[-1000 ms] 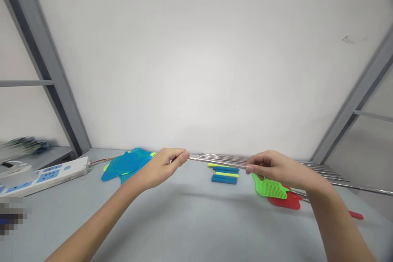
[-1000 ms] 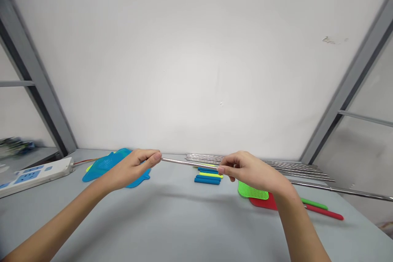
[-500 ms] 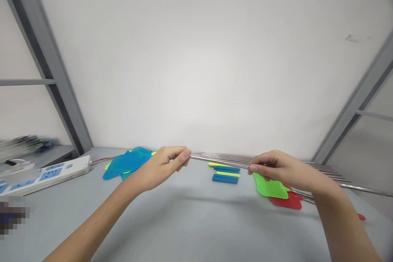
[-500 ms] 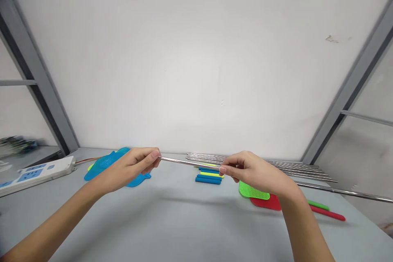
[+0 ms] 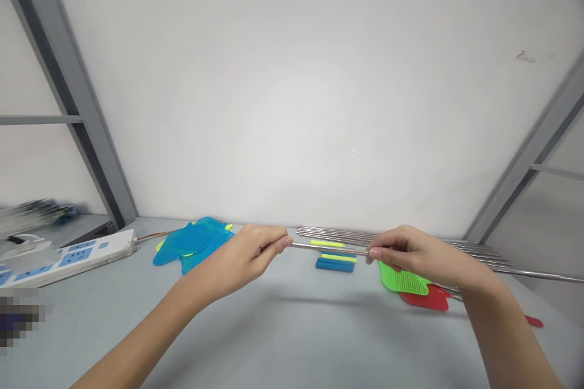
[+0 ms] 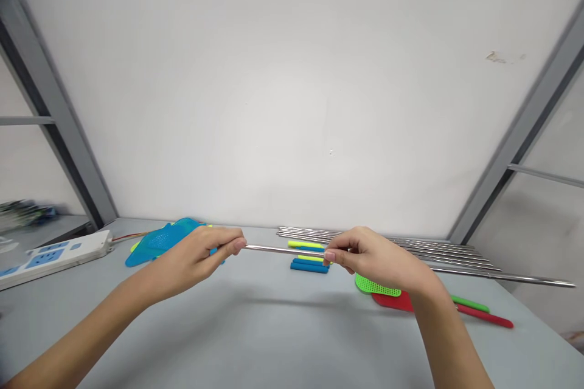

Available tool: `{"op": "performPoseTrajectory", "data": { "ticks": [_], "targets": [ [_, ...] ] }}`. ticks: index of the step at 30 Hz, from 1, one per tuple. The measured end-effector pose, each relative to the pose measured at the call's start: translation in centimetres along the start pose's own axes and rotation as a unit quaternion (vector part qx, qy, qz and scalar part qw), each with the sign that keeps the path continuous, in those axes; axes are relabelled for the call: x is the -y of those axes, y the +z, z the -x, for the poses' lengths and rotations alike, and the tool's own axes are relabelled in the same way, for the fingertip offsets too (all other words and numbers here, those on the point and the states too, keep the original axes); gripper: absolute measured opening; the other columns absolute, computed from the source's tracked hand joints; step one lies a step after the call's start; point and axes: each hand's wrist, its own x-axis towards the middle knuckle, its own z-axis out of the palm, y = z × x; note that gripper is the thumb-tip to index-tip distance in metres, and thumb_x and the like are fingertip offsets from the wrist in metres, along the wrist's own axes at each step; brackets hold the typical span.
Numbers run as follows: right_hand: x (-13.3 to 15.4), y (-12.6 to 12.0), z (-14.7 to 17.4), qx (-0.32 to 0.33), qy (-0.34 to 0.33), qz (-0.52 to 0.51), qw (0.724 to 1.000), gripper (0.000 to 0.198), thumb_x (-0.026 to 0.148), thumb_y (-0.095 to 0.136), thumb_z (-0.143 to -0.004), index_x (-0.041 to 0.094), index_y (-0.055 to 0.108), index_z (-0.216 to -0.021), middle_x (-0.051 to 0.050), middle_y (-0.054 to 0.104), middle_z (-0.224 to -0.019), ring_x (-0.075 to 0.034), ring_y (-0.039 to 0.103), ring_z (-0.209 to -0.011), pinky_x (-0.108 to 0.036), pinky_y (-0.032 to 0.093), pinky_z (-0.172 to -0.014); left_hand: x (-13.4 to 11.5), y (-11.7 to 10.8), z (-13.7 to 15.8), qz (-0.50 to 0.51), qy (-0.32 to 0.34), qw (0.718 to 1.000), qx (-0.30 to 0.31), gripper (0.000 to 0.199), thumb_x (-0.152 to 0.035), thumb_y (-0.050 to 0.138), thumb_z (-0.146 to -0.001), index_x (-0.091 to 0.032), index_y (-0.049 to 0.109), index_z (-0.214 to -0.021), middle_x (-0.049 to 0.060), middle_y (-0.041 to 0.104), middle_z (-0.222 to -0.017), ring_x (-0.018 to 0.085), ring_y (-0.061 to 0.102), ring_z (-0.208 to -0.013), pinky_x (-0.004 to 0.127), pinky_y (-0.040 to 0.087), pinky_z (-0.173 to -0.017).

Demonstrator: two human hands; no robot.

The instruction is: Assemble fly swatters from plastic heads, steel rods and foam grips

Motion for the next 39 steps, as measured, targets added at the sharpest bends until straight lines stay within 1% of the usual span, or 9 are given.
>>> {"op": "performPoseTrajectory", "data": {
  "ticks": [4,8,16,20,23,29,36,39],
  "targets": [
    [-0.3,-0.1,0.0,-0.004,-0.004,0.013,1.000,0.040,0.049,0.036,-0.073,0.018,0.060,-0.075,0.001,0.039,-0.056,-0.008,0.030,-0.049,-0.020,0.025,-0.042,-0.3,0.5,0.0,-0.020,0.012,1.000,-0.002,0.032,-0.038,0.023,-0.082,-0.019,0.033,-0.058,-0.004,0.031,-0.053,0.010,0.031,-0.051,0.022,0.026,-0.051],
    [-0.3,0.0,-0.2,-0.010,-0.001,0.019,1.000,0.041,0.050,0.036,-0.073,0.017,0.060,-0.075,0.001,0.039,-0.056,-0.008,0.029,-0.048,-0.020,0.024,-0.041,0.0,0.9,0.0,-0.005,0.002,1.000,0.004,0.032,-0.037,0.022,-0.082,-0.019,0.031,-0.057,-0.003,0.028,-0.052,0.012,0.033,-0.051,0.023,0.025,-0.049],
    [-0.4,0.5,-0.8,-0.015,-0.010,0.027,0.999,0.039,0.048,0.034,-0.074,0.018,0.059,-0.076,0.003,0.030,-0.054,-0.008,0.024,-0.047,-0.021,0.020,-0.040,0.4,1.3,-0.1,-0.002,-0.012,1.000,0.004,0.031,-0.037,0.021,-0.082,-0.019,0.027,-0.058,-0.003,0.030,-0.053,0.012,0.034,-0.054,0.022,0.024,-0.048],
    [-0.5,0.5,-0.8,-0.013,-0.016,0.025,0.999,0.037,0.047,0.034,-0.075,0.017,0.056,-0.069,0.003,0.024,-0.053,-0.008,0.020,-0.048,-0.021,0.017,-0.040,0.5,1.5,-0.1,0.012,-0.015,1.000,0.009,0.030,-0.037,0.021,-0.081,-0.019,0.028,-0.059,-0.003,0.032,-0.054,0.012,0.035,-0.055,0.023,0.025,-0.048],
    [-0.4,0.6,-0.8,-0.010,-0.024,0.024,0.999,0.036,0.046,0.033,-0.076,0.017,0.050,-0.064,0.003,0.020,-0.055,-0.008,0.017,-0.048,-0.022,0.015,-0.041,0.5,1.4,-0.1,0.011,-0.018,1.000,0.010,0.030,-0.037,0.021,-0.081,-0.019,0.029,-0.058,-0.002,0.030,-0.054,0.012,0.034,-0.054,0.023,0.025,-0.049],
    [-0.2,0.7,-0.9,-0.007,-0.043,0.012,0.999,0.034,0.044,0.033,-0.077,0.017,0.040,-0.056,0.003,0.016,-0.056,-0.008,0.014,-0.050,-0.024,0.013,-0.043,0.5,1.2,-0.1,0.016,-0.028,0.999,0.013,0.032,-0.039,0.020,-0.081,-0.019,0.027,-0.058,-0.002,0.028,-0.054,0.013,0.034,-0.055,0.024,0.025,-0.049],
    [-0.1,1.0,-1.0,-0.027,-0.054,0.011,0.998,0.035,0.041,0.034,-0.076,0.017,0.037,-0.051,0.003,0.015,-0.055,-0.009,0.014,-0.051,-0.024,0.014,-0.044,0.7,1.2,-0.2,0.027,-0.025,0.999,0.006,0.032,-0.038,0.023,-0.081,-0.019,0.030,-0.057,-0.003,0.026,-0.053,0.011,0.030,-0.050,0.024,0.022,-0.046],
    [-0.1,1.1,-1.2,-0.033,-0.058,0.018,0.998,0.035,0.039,0.033,-0.077,0.017,0.039,-0.050,0.003,0.015,-0.057,-0.009,0.014,-0.052,-0.024,0.014,-0.045,0.9,1.0,-0.3,0.035,-0.030,0.999,0.016,0.033,-0.039,0.022,-0.081,-0.019,0.031,-0.057,-0.003,0.026,-0.053,0.011,0.029,-0.050,0.024,0.020,-0.045]
  ]
}}
